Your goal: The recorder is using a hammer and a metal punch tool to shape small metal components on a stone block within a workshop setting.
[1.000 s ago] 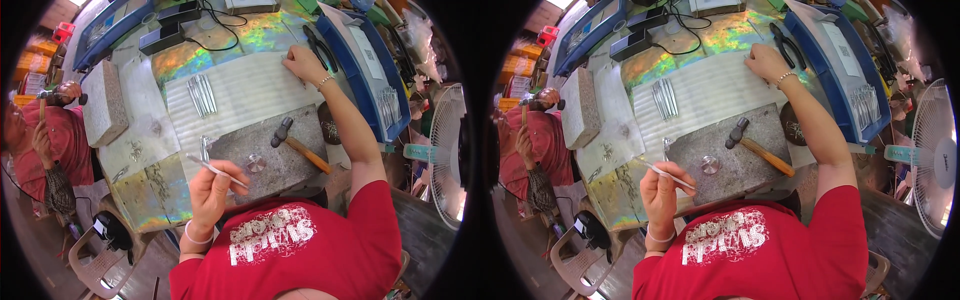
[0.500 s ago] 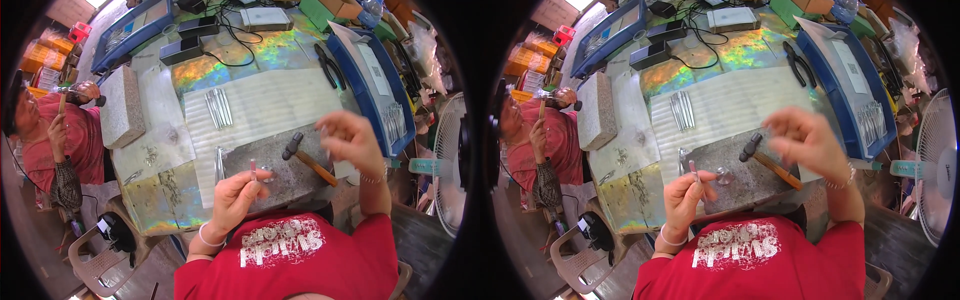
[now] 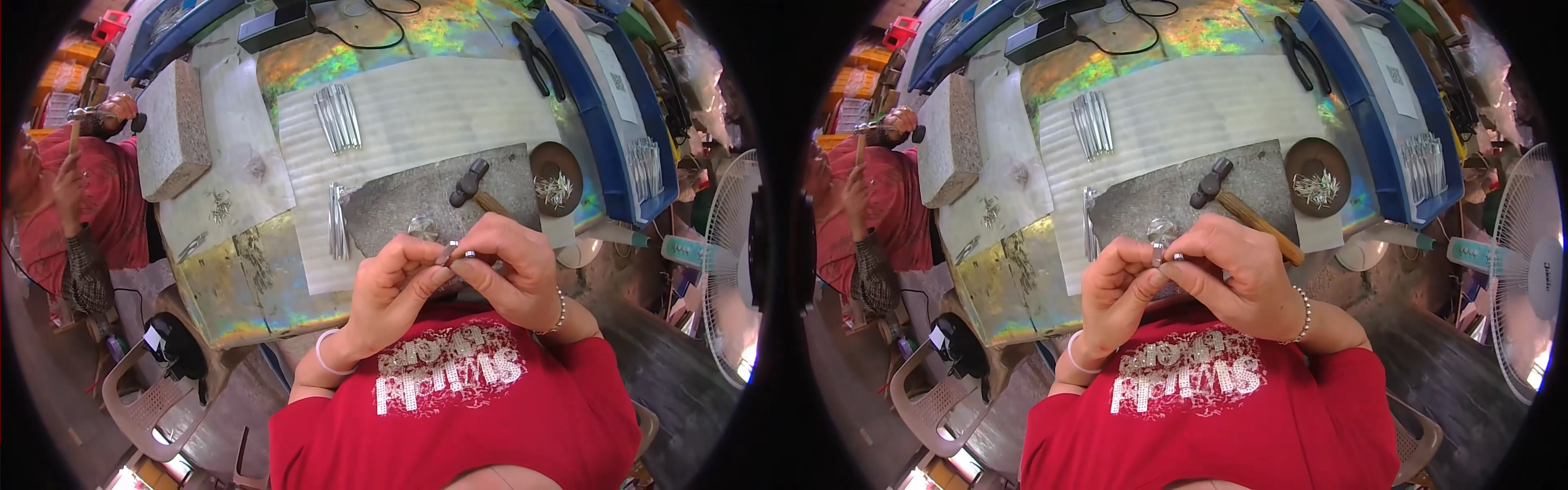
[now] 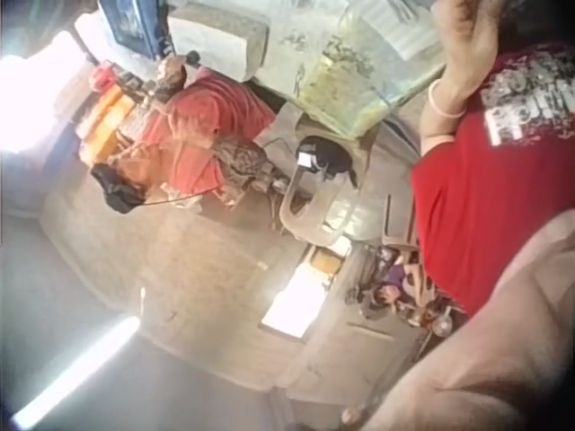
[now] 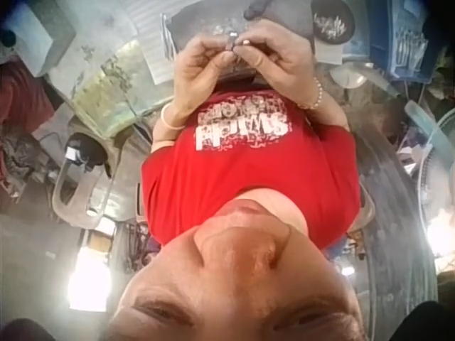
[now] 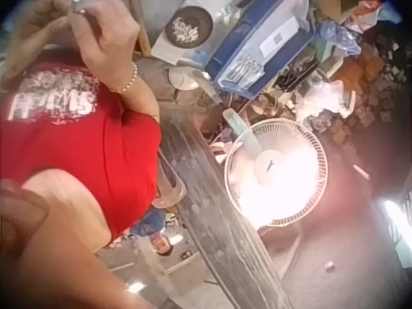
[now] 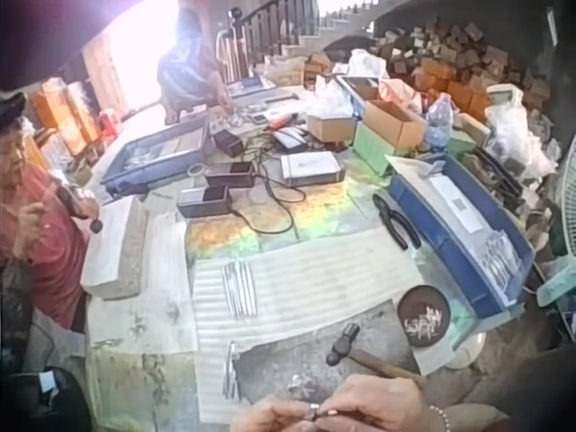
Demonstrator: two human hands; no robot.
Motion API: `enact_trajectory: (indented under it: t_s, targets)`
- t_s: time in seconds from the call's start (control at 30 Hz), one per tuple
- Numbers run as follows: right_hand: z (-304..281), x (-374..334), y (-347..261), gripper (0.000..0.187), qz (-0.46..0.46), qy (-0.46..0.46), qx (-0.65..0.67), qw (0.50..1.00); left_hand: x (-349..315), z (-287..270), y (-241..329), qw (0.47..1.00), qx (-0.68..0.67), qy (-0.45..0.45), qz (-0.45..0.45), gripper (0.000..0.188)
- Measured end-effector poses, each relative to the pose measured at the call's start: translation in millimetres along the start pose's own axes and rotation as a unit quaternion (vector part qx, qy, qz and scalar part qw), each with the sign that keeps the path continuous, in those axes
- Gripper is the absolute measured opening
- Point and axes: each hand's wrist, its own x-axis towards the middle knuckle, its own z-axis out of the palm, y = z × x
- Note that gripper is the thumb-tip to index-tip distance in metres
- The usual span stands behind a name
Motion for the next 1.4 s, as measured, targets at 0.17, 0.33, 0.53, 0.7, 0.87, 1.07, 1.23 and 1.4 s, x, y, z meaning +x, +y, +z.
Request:
enact_trajectory:
  t_s: [0.17,0.33,0.53,0.7,0.87,1.07,1.23,1.4]
  targets:
    - [6,-6,0,0.012,-0.003,0.036,-0.007,0.999,-3,1,-2,1.000,0.018,-0.001,-0.006,0.016]
    - [5,-3,-3,0.013,-0.011,0.034,-0.032,0.999,-3,0,-3,1.000,0.027,-0.003,-0.010,0.015]
    - [7,-4,0,0.013,-0.038,0.039,-0.045,0.998,-3,0,-4,0.999,0.032,-0.016,0.005,0.014]
    - [6,-4,1,0.012,-0.035,0.043,-0.037,0.998,-1,-2,-5,0.997,0.068,-0.031,0.022,0.014]
    - [5,-3,-3,0.010,0.084,0.021,0.037,0.996,1,0,2,0.996,0.084,-0.040,-0.016,0.009]
    - [6,-4,11,0.012,0.255,0.026,0.259,0.931,5,1,11,0.983,-0.044,-0.040,-0.174,0.013]
    - [8,-3,16,0.013,0.300,0.054,0.327,0.894,11,-4,15,0.981,0.008,-0.076,-0.177,0.017]
    - [9,-5,25,0.016,0.324,0.066,0.372,0.867,20,-7,26,0.960,0.062,-0.116,-0.245,0.018]
